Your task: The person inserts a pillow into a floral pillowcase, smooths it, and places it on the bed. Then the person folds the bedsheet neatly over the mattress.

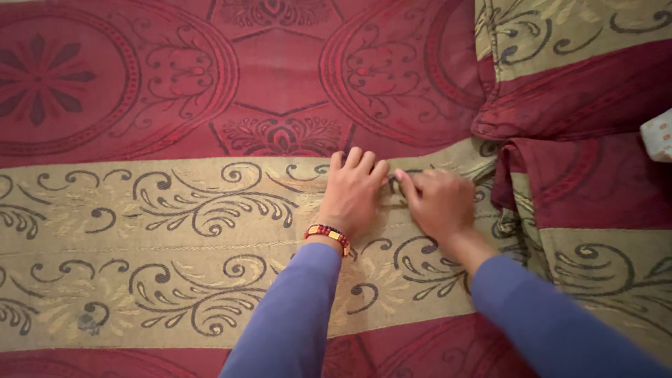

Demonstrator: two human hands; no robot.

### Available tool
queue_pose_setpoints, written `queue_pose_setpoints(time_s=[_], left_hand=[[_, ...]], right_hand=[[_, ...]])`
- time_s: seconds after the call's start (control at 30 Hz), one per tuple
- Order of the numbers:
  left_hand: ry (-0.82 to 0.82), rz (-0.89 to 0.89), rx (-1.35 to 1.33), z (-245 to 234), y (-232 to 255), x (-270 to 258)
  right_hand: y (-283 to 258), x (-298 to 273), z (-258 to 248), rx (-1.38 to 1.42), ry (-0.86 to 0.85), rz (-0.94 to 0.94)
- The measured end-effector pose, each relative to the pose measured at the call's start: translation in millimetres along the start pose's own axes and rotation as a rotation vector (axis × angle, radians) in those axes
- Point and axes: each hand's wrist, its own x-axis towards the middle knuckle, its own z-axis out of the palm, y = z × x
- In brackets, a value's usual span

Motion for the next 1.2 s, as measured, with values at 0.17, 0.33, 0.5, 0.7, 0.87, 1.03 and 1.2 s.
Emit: queue_pose_setpoints(time_s=[0.17, 0.33, 0.5, 0.7, 0.87, 1.03, 1.2], left_hand=[[0.084, 0.027, -0.054, -4.8, -7.6, -10.9], [0.070, 0.033, -0.095, -12.8, -4.0, -8.0], [0.080, 0.079, -0.062, -16.0, -2.9, -11.1], [0.062, 0.177, -0.031, -3.2, -5.4, -11.8], [0.105, 0.143, 0.107, 8.8, -3.3, -12.8], [0.159, 0.077, 0.143, 10.3, 0.9, -28.2], [0.141, -0.045, 0.059, -2.4, 14.2, -46.0]], right_hand=[[4.1, -6.4, -0.7, 0.041, 0.090, -0.116], [-0.5, -3.2, -7.5, 0.083, 0.085, -0.151], [-3.0, -5.1, -18.6, 0.194, 0.079, -0.222], [-3.7, -4.4, -15.7, 0.137, 0.055, -0.329], [-1.4, -9.2, -6.9, 0.052, 0.085, -0.308], [-1.2, -26.1, -1.2, -0.023, 0.162, -0.239], [-15.0, -46.5, -13.6, -0.006, 0.077, -0.124]])
